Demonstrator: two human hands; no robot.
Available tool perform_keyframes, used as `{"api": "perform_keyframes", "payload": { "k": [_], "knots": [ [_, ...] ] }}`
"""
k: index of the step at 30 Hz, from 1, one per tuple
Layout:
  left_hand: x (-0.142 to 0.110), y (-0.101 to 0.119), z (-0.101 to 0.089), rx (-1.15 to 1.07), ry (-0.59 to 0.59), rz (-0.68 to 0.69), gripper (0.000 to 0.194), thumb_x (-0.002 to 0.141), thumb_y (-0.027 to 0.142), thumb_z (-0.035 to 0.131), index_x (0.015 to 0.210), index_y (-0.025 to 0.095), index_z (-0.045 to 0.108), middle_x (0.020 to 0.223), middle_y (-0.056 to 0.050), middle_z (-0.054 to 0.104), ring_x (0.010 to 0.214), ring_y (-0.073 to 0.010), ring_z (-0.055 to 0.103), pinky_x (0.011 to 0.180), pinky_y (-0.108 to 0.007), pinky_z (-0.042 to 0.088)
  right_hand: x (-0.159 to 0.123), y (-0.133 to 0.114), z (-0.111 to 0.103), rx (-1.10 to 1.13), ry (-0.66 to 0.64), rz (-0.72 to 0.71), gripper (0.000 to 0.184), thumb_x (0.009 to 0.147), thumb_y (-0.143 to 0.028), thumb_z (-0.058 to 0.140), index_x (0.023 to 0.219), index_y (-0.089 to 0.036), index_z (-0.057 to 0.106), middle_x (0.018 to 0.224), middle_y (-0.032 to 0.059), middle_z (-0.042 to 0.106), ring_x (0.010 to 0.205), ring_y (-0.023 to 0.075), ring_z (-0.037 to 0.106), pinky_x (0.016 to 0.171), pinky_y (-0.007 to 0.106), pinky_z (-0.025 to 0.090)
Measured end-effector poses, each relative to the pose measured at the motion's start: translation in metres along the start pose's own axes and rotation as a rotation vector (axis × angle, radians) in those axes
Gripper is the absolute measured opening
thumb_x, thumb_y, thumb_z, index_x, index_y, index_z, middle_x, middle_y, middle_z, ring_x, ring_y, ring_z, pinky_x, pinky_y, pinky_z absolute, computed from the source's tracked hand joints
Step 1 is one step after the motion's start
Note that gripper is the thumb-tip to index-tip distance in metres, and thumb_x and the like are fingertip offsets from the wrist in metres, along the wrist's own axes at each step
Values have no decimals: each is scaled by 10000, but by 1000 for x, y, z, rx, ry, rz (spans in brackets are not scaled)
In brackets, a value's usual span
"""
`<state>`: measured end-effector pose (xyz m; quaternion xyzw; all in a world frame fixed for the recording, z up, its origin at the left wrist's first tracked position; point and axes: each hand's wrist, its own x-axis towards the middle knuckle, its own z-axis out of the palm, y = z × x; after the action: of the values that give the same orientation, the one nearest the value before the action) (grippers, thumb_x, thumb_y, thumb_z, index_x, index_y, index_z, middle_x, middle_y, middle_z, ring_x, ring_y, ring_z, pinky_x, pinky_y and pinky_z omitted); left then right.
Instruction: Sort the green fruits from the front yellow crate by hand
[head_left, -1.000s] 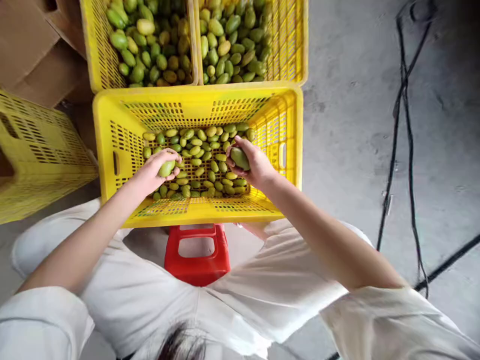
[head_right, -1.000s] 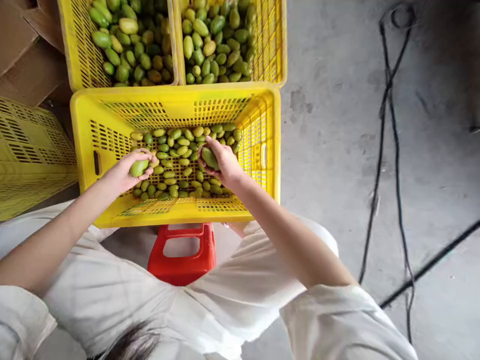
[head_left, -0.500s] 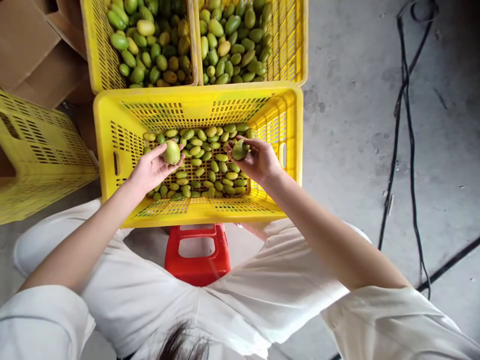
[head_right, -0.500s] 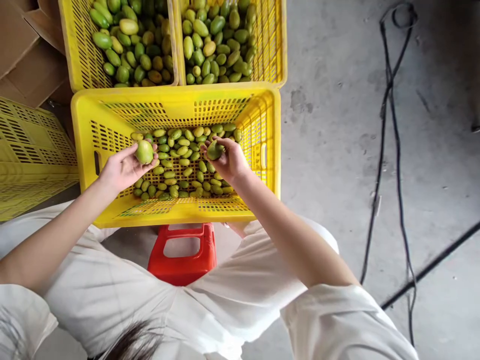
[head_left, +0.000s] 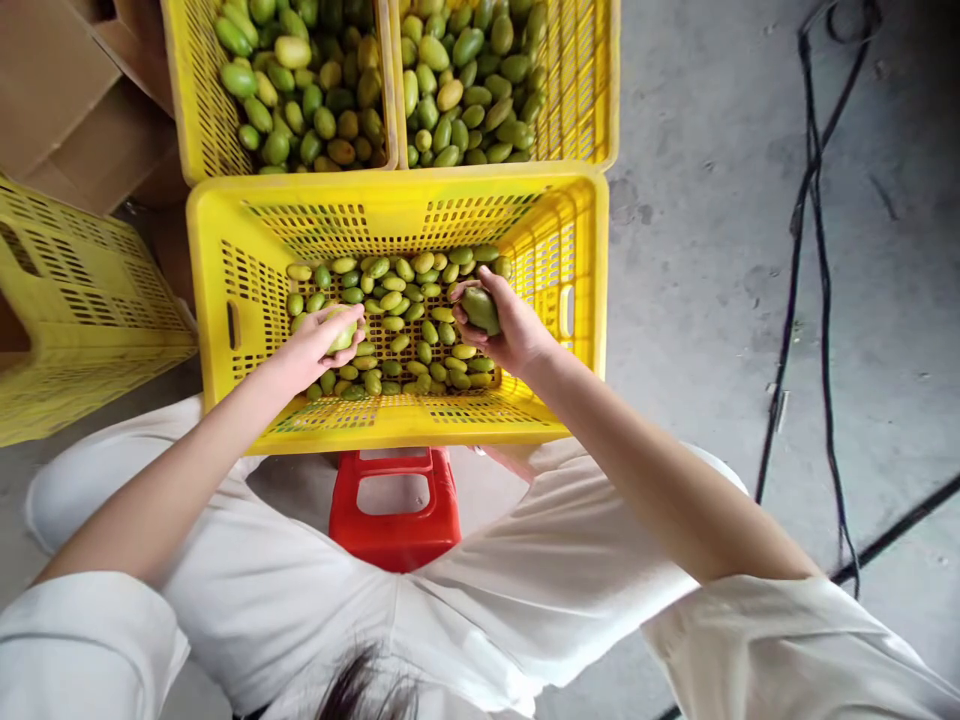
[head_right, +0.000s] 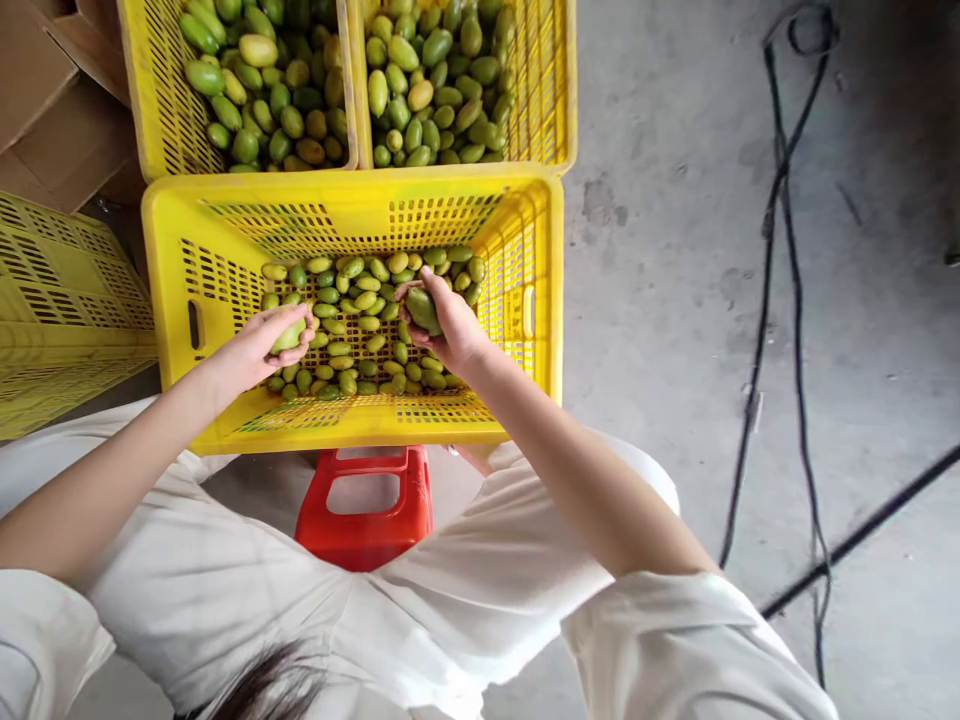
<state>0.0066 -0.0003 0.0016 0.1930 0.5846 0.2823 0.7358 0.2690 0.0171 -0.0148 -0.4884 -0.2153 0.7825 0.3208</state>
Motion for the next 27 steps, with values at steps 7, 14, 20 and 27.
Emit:
{"api": "perform_keyframes", "payload": {
  "k": [7,14,20,27],
  "knots": [
    [3,14,-1,-293,146,24,233,1004,364,571,917,166,658,769,-62,693,691,-174,695,603,-261,583,11,0,-11,149,139,-73,232,908,-425,651,997,-213,681,880,45,666,799,192,657,662,299,591],
    [1,17,0,-342,192,135,153,875,224,781,908,171,640,801,-10,680,729,-105,690,680,-184,588,11,1,-9,193,187,-179,367,751,-288,880,877,-256,537,856,-24,650,780,141,661,678,254,621],
    [-1,9,-6,-84,59,89,241,715,162,851,755,158,613,635,16,622,432,-36,496,371,-128,293,-2,0,-2,-80,180,-104,460,622,-236,964,825,-239,551,658,-59,570,527,84,499,409,195,387],
    [1,13,-6,-99,22,-23,387,903,508,710,748,165,621,596,-22,588,404,-74,466,346,-179,276,7,1,-13,-37,183,2,394,824,-555,815,836,-234,587,626,-18,565,503,125,519,398,241,387]
  ]
}}
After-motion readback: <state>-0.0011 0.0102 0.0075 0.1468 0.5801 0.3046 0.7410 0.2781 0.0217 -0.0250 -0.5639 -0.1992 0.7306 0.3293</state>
